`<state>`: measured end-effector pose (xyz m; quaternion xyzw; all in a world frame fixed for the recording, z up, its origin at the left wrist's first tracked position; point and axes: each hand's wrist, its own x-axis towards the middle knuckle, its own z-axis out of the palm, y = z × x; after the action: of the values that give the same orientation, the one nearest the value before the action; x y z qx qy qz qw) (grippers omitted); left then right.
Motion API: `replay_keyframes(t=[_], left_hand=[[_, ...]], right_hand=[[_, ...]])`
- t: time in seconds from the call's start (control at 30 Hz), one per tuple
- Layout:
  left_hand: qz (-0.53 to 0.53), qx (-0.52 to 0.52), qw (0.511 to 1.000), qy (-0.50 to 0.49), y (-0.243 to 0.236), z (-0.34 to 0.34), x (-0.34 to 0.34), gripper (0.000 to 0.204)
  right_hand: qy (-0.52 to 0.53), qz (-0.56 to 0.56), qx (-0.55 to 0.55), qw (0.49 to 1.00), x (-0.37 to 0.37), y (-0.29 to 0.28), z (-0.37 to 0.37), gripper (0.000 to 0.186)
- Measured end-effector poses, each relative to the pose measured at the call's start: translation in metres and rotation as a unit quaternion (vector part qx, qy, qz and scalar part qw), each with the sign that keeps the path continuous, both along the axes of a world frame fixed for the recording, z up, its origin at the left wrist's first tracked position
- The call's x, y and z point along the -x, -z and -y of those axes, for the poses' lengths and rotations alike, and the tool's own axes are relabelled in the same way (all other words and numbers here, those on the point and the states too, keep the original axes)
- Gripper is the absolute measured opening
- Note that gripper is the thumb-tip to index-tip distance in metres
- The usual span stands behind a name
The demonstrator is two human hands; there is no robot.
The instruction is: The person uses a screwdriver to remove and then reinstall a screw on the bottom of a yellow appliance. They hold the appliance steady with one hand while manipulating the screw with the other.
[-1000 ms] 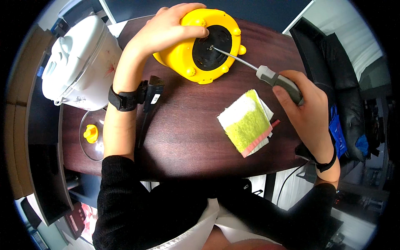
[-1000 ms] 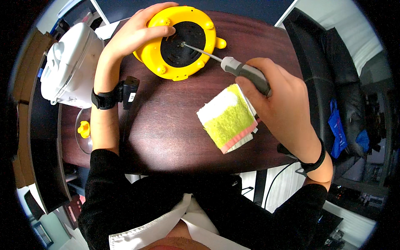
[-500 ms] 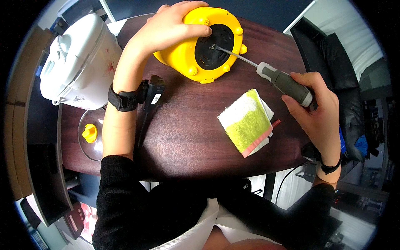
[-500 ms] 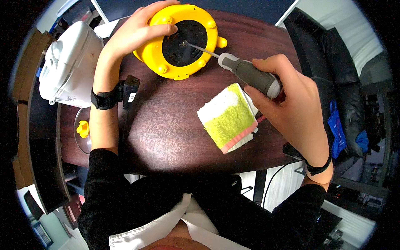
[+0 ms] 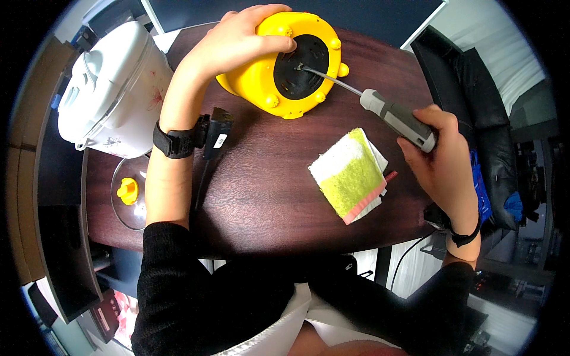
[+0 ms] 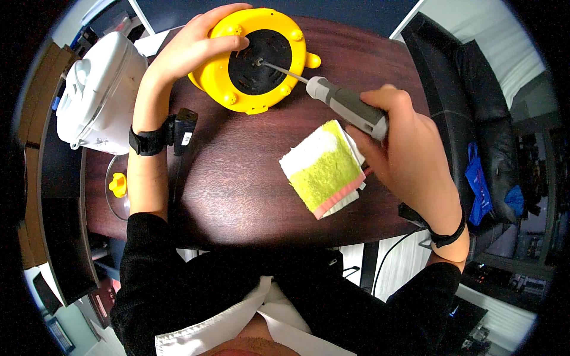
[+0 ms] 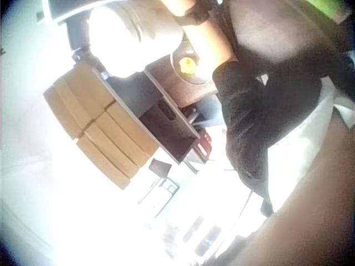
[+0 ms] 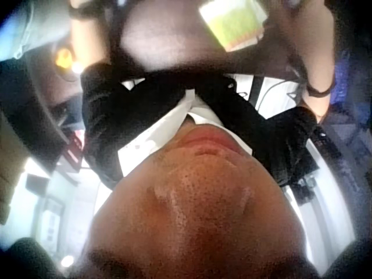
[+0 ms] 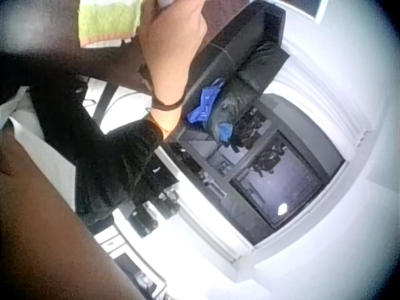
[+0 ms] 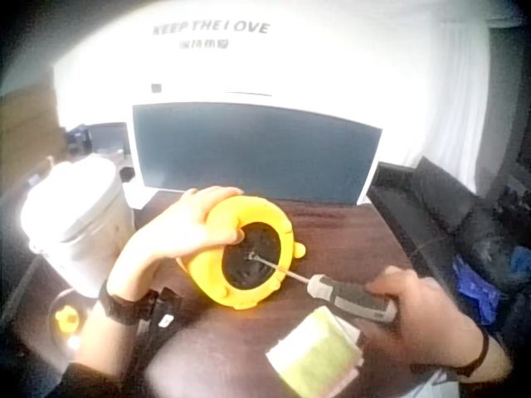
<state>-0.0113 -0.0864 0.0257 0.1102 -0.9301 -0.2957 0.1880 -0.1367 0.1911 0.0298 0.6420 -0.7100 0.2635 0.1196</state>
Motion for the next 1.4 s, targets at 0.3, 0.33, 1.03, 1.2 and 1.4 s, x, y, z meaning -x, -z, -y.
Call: replay_keyframes(t=[0.3,0.33,1.03,1.2,1.4], left_hand=[[-0.071,-0.162,0.980,0.093,0.007,0.014,0.002,0.068],[-0.070,-0.160,0.980,0.090,0.009,0.015,0.003,0.068],[-0.053,-0.143,0.985,0.082,0.008,0.016,0.005,0.074],[-0.050,-0.123,0.989,0.061,0.011,0.017,0.006,0.073],[-0.052,-0.123,0.988,0.082,0.004,0.010,0.003,0.073]], right_hand=[[0.093,0.084,-0.038,0.991,0.009,0.007,0.003,0.022],[0.098,0.103,-0.027,0.989,0.010,0.011,0.003,0.022],[-0.002,0.018,-0.021,1.000,0.006,-0.009,0.009,0.031],[0.009,0.040,-0.029,0.999,0.005,-0.008,0.008,0.030],[0.006,0.036,-0.038,0.999,0.009,-0.014,0.008,0.028]])
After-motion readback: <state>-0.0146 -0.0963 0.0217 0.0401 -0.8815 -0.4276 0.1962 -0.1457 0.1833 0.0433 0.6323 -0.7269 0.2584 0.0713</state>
